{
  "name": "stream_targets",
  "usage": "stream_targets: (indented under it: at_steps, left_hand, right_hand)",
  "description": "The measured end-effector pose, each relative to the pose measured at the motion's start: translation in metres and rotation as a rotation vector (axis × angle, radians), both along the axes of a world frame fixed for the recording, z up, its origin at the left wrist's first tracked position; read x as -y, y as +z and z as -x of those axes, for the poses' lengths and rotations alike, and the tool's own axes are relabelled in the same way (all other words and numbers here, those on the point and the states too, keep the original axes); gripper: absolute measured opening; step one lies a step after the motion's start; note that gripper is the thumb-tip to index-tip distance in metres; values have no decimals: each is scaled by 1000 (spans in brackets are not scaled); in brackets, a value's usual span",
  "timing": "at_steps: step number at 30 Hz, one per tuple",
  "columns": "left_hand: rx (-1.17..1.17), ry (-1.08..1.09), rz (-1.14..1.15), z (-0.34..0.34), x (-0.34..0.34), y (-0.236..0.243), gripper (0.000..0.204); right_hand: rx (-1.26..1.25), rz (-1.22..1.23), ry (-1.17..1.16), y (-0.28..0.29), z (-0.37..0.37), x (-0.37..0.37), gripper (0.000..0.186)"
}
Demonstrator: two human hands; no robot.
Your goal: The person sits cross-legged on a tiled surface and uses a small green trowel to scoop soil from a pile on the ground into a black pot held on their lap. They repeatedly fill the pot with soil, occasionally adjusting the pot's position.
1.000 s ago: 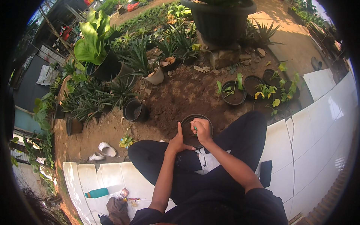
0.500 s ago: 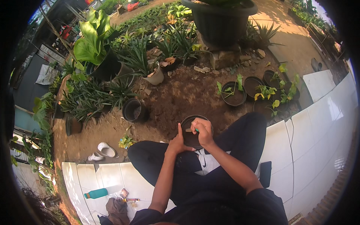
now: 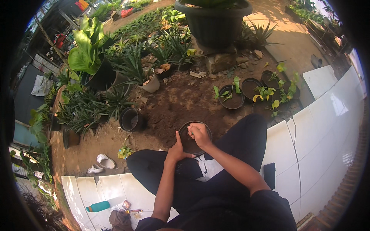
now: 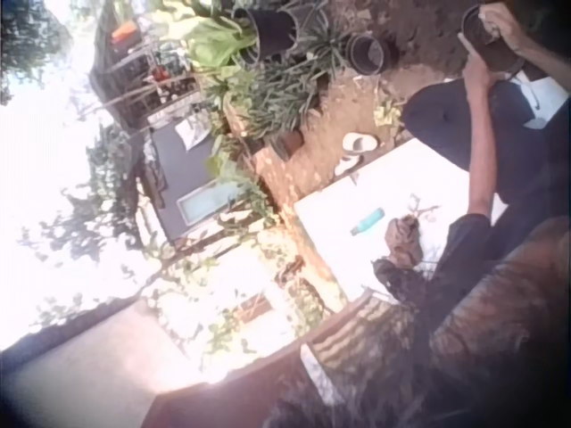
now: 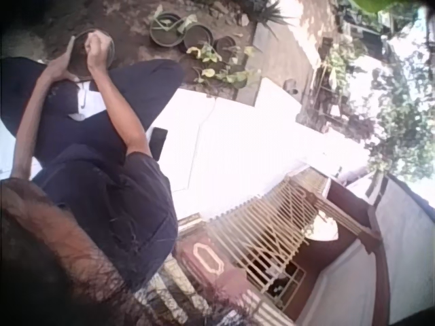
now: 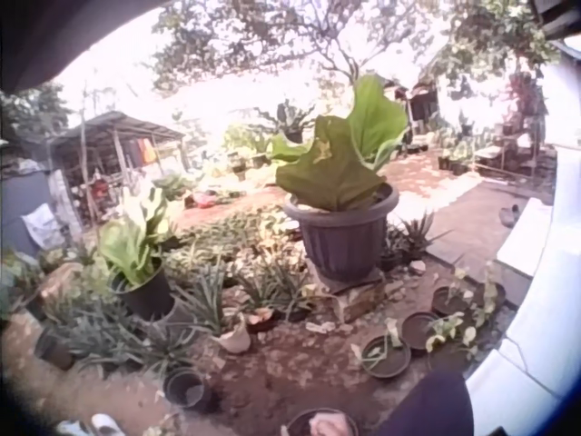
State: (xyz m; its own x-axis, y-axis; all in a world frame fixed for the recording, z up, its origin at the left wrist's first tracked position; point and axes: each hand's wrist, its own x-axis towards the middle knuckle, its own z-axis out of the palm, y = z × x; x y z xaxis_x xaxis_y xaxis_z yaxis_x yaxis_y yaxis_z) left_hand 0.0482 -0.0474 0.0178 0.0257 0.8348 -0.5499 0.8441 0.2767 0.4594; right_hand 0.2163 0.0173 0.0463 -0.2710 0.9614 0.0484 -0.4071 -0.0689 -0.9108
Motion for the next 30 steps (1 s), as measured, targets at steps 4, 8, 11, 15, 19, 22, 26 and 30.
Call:
stream_targets:
  at_steps: [4,8,11,15,19,22,26,30]
  left_hand:
    - [-1,-3,26,1,0,3,168]
    - [-3,6,12,1,4,-1,169]
    - [-5,-8,22,-1,-1,-1,169]
    - [1,-1,36,1,-1,-1,169]
    - [39,10,51,3,1,-2,168]
    - [57,3,19,5,-1,-7,169]
    - [47,13,44,5,-1,-6,170]
    - [40,21,65,5,-1,-4,170]
  right_hand:
    - [-14,39,-38,0,2,-7,33]
    - [-40,-25,-97,15,3,-10,26]
    - [28,62,-26,2,9,-7,24]
    - [430,-322,87,9,2,-21,25]
    - [337,-434,-88,3,3,-28,29]
    - [25,-79,-198,-7,14,-48,38]
    - [-57,70,-266,3,20,-57,42]
    - [-134,7,-284,15,23,-42,40]
